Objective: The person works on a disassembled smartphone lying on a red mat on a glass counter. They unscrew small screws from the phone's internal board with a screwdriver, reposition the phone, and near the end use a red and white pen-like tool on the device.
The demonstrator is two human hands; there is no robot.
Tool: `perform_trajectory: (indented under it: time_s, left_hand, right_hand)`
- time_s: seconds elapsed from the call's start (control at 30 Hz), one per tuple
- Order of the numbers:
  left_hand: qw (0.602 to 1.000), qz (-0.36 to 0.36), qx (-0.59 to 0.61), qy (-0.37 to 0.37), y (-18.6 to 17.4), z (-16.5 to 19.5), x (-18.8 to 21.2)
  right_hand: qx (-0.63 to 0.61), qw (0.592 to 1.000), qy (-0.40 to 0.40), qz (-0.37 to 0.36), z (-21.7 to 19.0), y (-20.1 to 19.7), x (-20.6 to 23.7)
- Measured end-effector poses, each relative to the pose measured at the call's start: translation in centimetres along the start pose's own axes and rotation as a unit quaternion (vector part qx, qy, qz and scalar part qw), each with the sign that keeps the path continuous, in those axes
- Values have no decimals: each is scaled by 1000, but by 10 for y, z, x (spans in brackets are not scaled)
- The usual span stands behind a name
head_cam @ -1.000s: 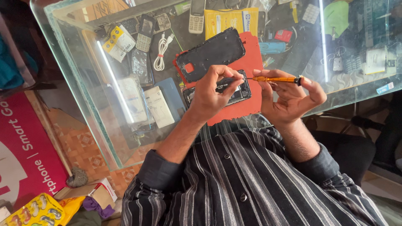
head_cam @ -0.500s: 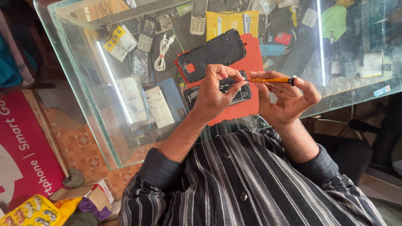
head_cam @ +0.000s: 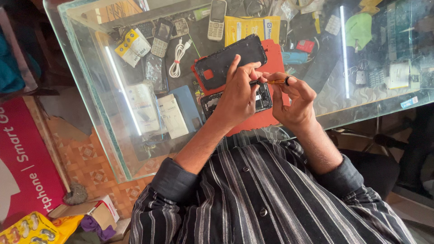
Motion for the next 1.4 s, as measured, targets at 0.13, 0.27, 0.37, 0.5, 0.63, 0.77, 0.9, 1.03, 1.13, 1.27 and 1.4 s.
perform_trajectory:
  time_s: [0.13, 0.27, 0.37, 0.5, 0.63, 0.77, 0.9, 1.03, 1.13, 1.27, 1.4]
  left_hand:
    - [1000, -24, 0, -15, 2, -1, -1]
    - [999, -30, 3, -12, 1, -1, 1]
    - [1000, -23, 0, -10, -1, 0, 1]
    - [1000, -25, -5, -14, 0, 0, 1]
    - [1000, -23, -5, -14, -1, 2, 1]
    - [1000, -21, -6, -9, -4, 3, 0]
    - [1000, -23, -9, -19, -3, 3, 1]
    - [1000, -21, -4, -19, -3, 3, 3]
    - [999, -24, 5, -25, -3, 1, 3]
    - [1000, -16, -15, -8, -8, 6, 2]
    - [995, -13, -97, -10, -16, 14, 4]
  right_hand:
    - [-19, 1000, 17, 12, 8, -1, 6]
    - [-19, 1000, 10, 18, 9, -2, 9]
    - [-28, 999, 9, 25, 10, -2, 9]
    - [-37, 999, 18, 36, 12, -3, 10]
    - [-39, 998, 15, 38, 11, -3, 10]
    - [-43, 998, 11, 40, 11, -1, 10]
    - [-18, 999, 17, 42, 11, -2, 9]
    - [4, 999, 20, 38, 10, -3, 7]
    - [-20, 999, 29, 25, 10, 1, 5]
    - [25, 997, 18, 73, 9, -8, 1]
    - [32, 999, -3, 36, 6, -11, -5]
Point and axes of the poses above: each hand's wrist, its own x-axis away from the middle knuckle, its own y-axis out of the palm, z = x × y, the point moved 8 cm from there along -x, towards the middle knuckle, and after that the axes turned 10 degrees about -x, right-handed, at the moved point
